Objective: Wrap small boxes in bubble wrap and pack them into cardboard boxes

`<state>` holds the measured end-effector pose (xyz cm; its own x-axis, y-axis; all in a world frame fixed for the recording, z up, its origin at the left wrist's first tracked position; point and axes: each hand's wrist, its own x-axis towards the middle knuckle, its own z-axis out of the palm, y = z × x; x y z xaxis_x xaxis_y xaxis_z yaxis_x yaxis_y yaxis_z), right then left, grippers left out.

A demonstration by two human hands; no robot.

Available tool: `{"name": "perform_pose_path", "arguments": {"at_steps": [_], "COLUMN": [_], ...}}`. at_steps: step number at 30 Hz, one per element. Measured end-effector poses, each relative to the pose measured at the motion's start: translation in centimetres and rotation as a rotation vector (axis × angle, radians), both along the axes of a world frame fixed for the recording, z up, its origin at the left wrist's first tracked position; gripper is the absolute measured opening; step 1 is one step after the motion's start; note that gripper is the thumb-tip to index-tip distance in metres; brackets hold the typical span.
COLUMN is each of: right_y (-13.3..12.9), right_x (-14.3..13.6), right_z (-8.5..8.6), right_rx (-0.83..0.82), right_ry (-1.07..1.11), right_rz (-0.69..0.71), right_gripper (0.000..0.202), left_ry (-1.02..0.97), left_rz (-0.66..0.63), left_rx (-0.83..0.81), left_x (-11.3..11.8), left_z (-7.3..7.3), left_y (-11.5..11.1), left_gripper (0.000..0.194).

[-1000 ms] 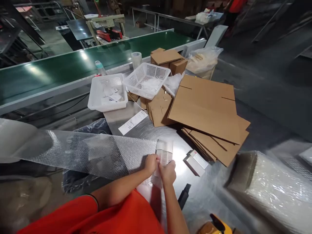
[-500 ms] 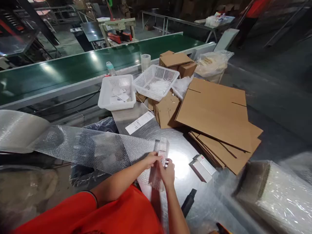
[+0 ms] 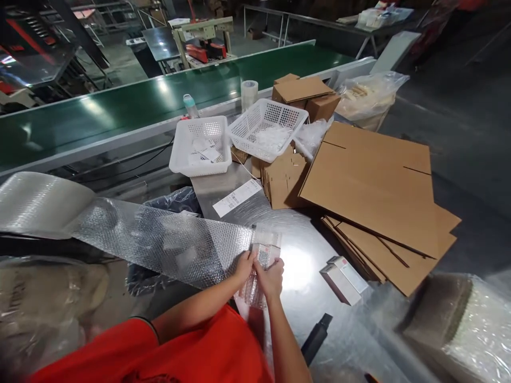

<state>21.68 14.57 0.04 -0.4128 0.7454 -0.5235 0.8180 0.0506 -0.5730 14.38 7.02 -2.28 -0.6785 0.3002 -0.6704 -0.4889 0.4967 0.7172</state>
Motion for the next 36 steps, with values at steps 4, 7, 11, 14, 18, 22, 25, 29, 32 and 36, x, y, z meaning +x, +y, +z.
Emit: {"name": "perform_pose_path", "arguments": {"at_steps": [4,7,11,14,18,22,25,29,32,36], "right_y": [-1.7,-3.6,-4.0,-1.9,3.0,7.4,8.5,6.6,3.4,-1.6], "right_x": [-1.2,-2.4,-2.6,-1.0,3.0,7.3,9.2,8.4,5.8,1.7], "right_z": [1.4,1.8,1.2,0.1,-1.2,-1.2,-0.6,-0.5,-0.6,0.2], "right_rx": [0.075,0.140,0.135,0.060,-0.049,-0.046,-0.031,-0.044,0.092,0.199], "right_ry": [-0.093,-0.136,-0.109,0.009,0.187,0.283,0.343,0.434,0.479,0.332], "right_rz": [0.051,0.054,0.044,0.054,0.018,-0.025,-0.041,0.031,0.123,0.248], "right_gripper": [0.084,0.077,0.072,0.077,0.058,0.045,0.050,0.059,0.068,0.071], "left_ry": [0.166,0.251,0.271,0.255,0.196,0.107,0.056,0.101,0.201,0.229], "left_rz": [-0.131,-0.236,-0.356,-0.362,-0.331,-0.333,-0.327,-0.299,-0.281,-0.265], "left_rx": [-0.214,-0.294,-0.349,-0.372,-0.320,-0.230,-0.185,-0.216,-0.252,-0.254], "left_x": [-2.5,-3.6,-3.6,-3.3,-1.3,2.2,3.5,2.2,0.4,-1.7], "left_z": [0.8,1.7,2.2,1.7,0.6,0.0,-0.2,-0.4,-0.4,-0.1], "left_y": [-1.5,-2.2,-2.2,-1.9,0.3,4.1,5.4,3.8,1.7,-1.1], "left_gripper": [0.018,0.015,0.011,0.008,0.018,0.016,0.017,0.021,0.019,0.015]}}
